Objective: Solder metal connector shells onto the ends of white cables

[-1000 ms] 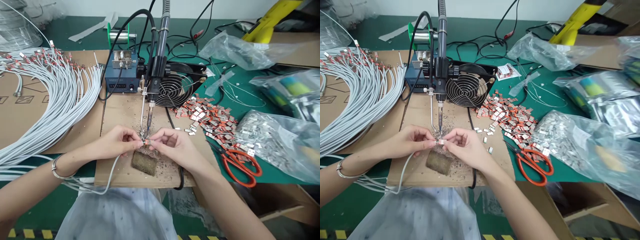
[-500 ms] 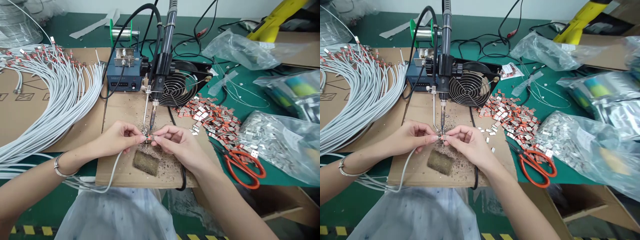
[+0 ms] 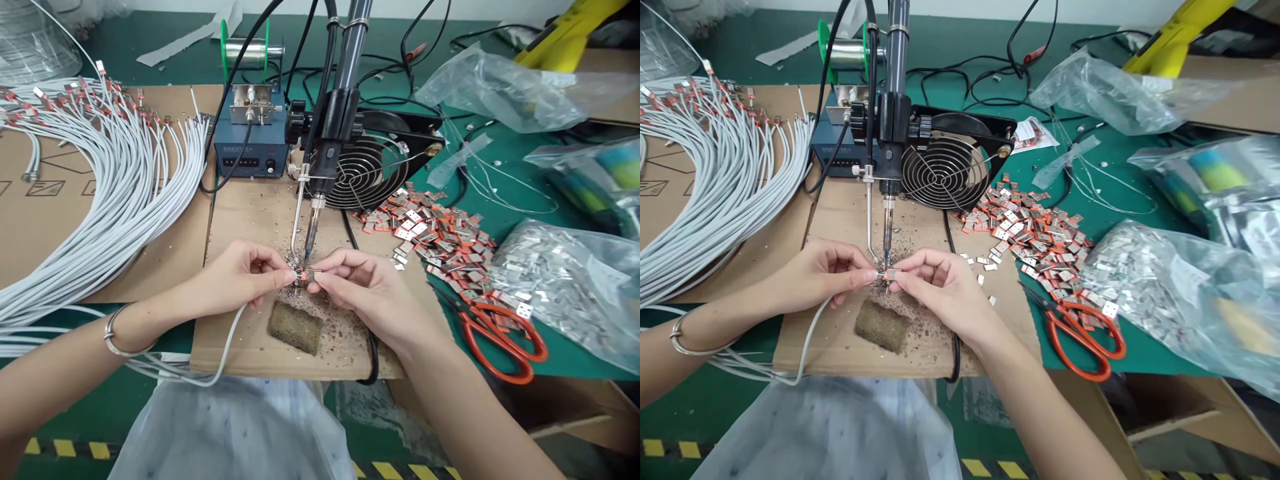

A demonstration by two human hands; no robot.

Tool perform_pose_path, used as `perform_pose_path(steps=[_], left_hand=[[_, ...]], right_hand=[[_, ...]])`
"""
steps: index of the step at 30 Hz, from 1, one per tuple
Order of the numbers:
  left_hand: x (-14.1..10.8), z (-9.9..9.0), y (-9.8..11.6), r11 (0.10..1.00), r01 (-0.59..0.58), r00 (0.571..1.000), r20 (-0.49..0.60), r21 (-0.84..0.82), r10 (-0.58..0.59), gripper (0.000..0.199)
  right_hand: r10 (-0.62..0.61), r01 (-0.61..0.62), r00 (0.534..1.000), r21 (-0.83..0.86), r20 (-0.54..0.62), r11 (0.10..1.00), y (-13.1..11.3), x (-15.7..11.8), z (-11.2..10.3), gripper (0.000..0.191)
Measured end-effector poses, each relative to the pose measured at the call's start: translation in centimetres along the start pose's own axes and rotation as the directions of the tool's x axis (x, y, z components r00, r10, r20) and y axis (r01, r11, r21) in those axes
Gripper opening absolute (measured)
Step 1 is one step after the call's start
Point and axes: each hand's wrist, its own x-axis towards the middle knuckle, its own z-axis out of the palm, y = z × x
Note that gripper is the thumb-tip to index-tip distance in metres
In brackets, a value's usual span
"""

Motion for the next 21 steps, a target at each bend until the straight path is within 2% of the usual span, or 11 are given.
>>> perform_pose_path(steps=[6,10,15,18,21], left_hand=[[0.0,0.1,0.0,1.000,0.012,1.000,-0.017,-0.010,-0.012,0.013],[0.0,0.3,-0.2,0.996,0.057,0.998,-0.014,-0.066,-0.058,0.013],[-0.3,0.6,-0.8,0.990,0.079,0.997,0.001,-0.115,-0.080,0.014],[-1.5,0.8,-0.7,0.988,0.132,0.991,0.040,-0.080,-0.130,0.016],[-3.9,1.3,-0.2,0.984,0.164,0.983,0.078,0.064,-0.169,0.020]], right_hand=[[0.007,-0.008,1.000,-0.012,-0.007,1.000,-0.1,0.0,0.0,0.010],[0.048,-0.050,0.999,-0.096,-0.021,0.994,-0.2,0.1,0.2,0.012],[0.045,-0.038,0.998,-0.184,0.032,0.982,0.0,0.0,0.3,0.011],[0.042,-0.020,0.996,-0.251,0.082,0.968,0.3,-1.1,0.6,0.010],[-0.002,0.085,0.981,-0.415,0.195,0.906,0.0,-3.3,0.3,0.010]])
